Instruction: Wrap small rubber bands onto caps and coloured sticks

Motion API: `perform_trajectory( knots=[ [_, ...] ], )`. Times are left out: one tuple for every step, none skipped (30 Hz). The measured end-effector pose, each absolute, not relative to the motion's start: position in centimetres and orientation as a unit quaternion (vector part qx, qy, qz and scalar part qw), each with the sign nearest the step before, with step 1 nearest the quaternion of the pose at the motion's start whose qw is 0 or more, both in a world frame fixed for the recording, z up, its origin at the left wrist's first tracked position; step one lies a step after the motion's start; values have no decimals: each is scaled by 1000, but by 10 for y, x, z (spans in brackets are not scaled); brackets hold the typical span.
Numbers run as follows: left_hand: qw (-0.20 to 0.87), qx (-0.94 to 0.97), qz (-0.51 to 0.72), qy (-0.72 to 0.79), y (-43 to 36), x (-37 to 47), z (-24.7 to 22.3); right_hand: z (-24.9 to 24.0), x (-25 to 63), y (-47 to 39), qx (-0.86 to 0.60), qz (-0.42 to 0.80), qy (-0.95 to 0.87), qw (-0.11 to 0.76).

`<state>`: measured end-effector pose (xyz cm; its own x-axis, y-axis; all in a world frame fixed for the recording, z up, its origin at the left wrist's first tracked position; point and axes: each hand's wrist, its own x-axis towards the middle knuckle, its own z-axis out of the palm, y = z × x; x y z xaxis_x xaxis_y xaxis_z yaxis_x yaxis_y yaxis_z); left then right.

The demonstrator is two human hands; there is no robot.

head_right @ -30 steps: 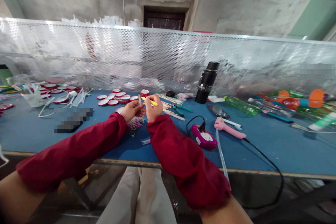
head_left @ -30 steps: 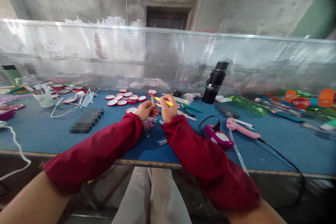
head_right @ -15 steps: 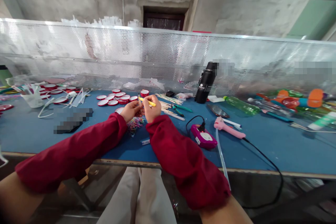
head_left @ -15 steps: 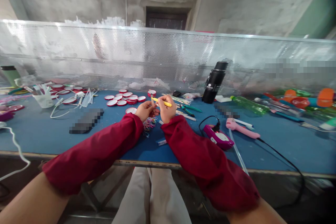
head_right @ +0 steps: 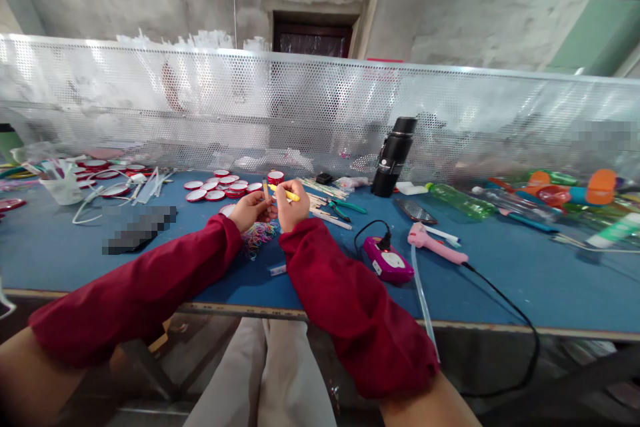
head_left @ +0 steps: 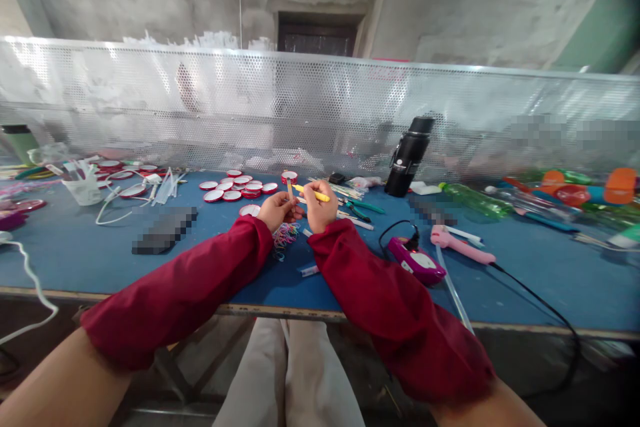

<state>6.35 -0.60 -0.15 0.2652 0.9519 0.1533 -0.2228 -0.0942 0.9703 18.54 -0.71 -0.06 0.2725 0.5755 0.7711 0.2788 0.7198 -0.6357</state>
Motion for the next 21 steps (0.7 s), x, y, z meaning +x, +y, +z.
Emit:
perform_trajectory(
  knots=[
    [583,540,504,338,-6,64,-1,0,186,-7,-362,99,-591,714],
    [582,540,504,338,-7,64,-1,0,186,-7,-362,99,-590,715],
    [582,540,505,339,-7,64,-1,0,185,-8,-360,104,-591,714],
    [581,540,506,339,-7,64,-1,0,185,-8,-356,111,-594,713],
    [580,541,506,339,-8,64,-1,0,185,-9,-353,118,-597,711],
    [579,542,507,338,-8,64,-1,0,184,-9,-350,123,-599,710],
    [578,543,507,338,-8,64,-1,0,184,-9,-348,124,-599,710],
    [578,544,507,338,-8,64,-1,0,184,-9,-348,121,-598,712],
    [578,544,506,338,-8,64,-1,0,185,-9,-350,116,-595,714],
    [578,543,506,338,-8,64,-1,0,185,-8,-353,111,-592,716],
    [579,542,506,338,-7,64,0,0,185,-8,-356,107,-590,717],
    [580,541,507,338,-7,64,0,0,185,-8,-356,105,-590,717],
    [580,541,507,337,-7,64,0,0,185,-9,-355,108,-592,715],
    [580,542,507,336,-7,64,-1,0,185,-9,-352,113,-595,714],
    [580,543,507,336,-7,64,-1,0,184,-9,-350,118,-597,712],
    [579,544,506,336,-6,64,-1,0,184,-9,-349,122,-599,710],
    [579,544,506,336,-6,64,-1,0,184,-9,-350,123,-599,710],
    [579,544,506,337,-6,64,-1,0,184,-9,-353,120,-598,710],
    [579,543,506,338,-6,64,-2,0,185,-8,-357,115,-596,710],
    [579,543,506,338,-6,64,-2,0,185,-8,-361,109,-594,711],
    [578,543,506,339,-6,64,-2,0,185,-8,-362,107,-593,712]
  ],
)
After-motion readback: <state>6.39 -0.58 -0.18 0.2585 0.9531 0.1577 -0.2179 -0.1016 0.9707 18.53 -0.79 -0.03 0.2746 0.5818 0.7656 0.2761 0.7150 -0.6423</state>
